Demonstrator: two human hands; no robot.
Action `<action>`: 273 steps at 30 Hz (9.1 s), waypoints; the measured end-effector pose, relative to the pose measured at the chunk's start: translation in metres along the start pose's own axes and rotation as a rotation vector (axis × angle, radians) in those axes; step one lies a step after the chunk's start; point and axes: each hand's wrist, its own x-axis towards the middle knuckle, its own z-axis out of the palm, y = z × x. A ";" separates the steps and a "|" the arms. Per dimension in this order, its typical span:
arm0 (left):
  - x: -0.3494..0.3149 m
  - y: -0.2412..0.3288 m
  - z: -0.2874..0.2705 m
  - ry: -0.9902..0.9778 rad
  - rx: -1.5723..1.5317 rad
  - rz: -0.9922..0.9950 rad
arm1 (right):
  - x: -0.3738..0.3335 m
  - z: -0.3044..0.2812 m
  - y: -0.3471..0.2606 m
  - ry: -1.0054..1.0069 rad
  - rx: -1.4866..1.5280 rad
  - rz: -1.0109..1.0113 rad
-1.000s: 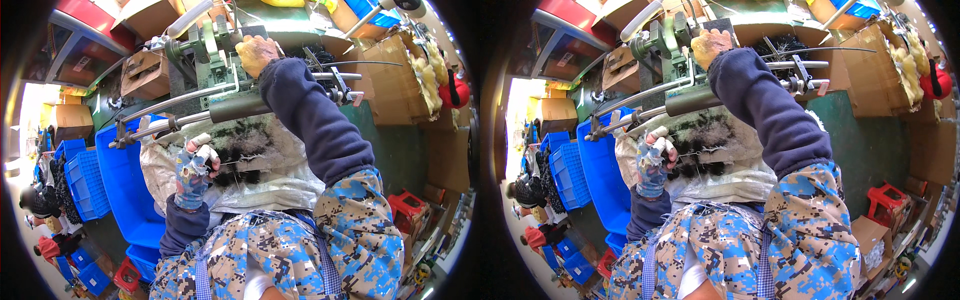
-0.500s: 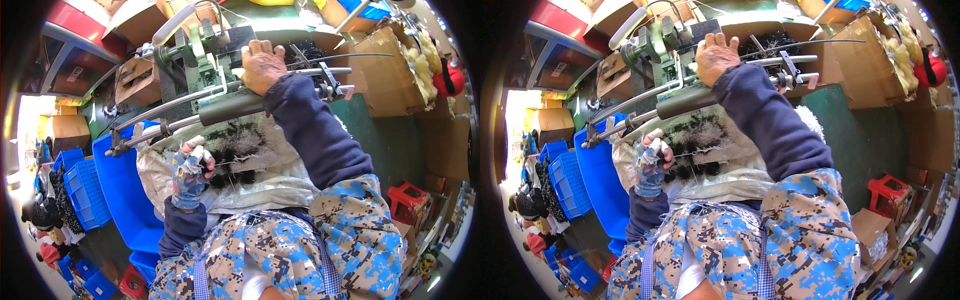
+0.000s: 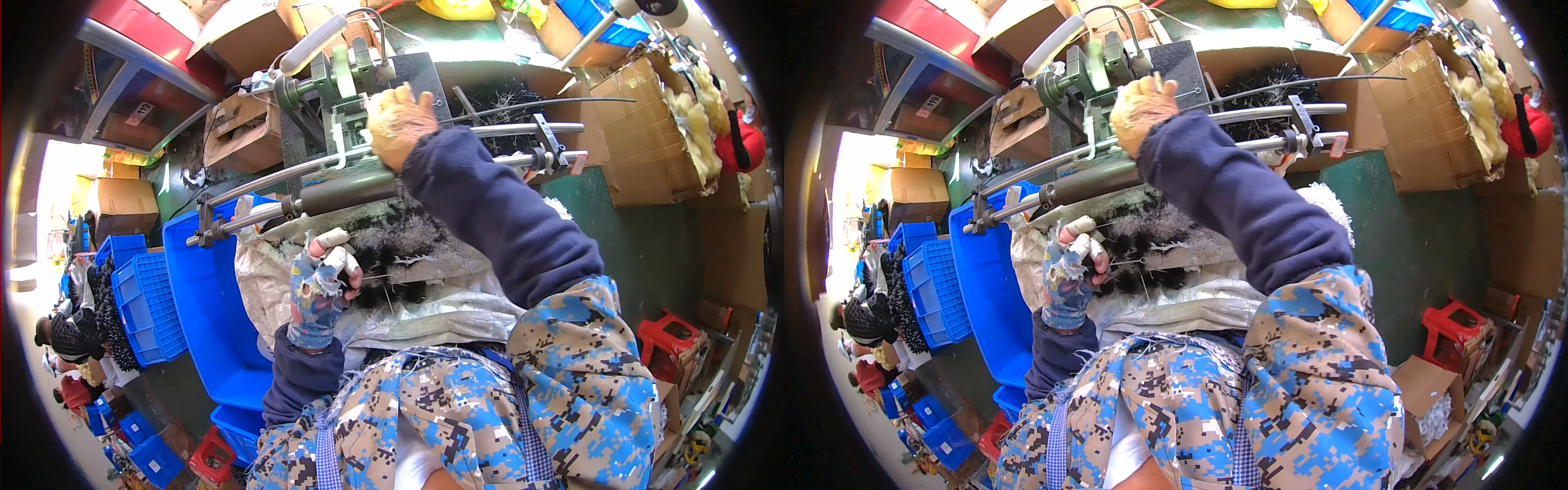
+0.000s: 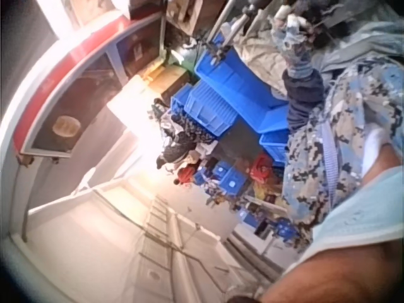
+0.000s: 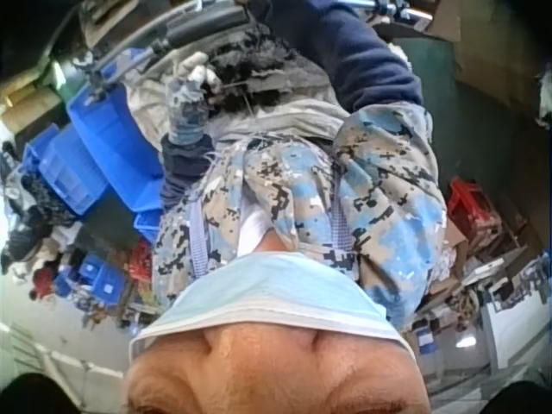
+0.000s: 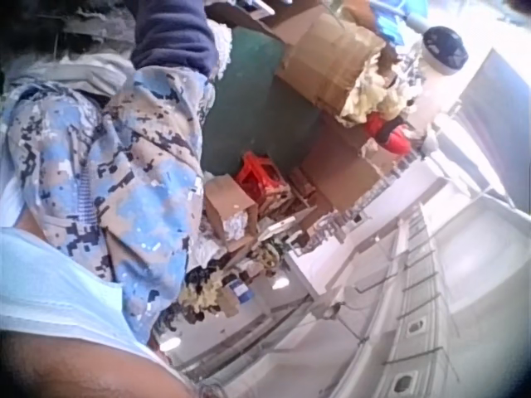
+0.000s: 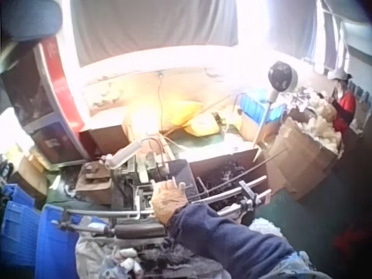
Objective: The person removes excess flash material from plastic brush components using a trimming machine and by hand, cleaning the components.
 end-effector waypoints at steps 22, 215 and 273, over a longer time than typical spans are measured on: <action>-0.003 -0.009 -0.015 0.082 -0.046 0.000 | 0.036 -0.070 0.095 -0.190 -0.429 0.063; 0.019 -0.017 -0.020 0.041 -0.123 0.235 | 0.027 -0.011 0.023 -0.083 0.060 0.099; 0.016 0.006 -0.007 0.164 0.090 0.520 | 0.005 -0.056 0.126 0.051 -0.314 0.286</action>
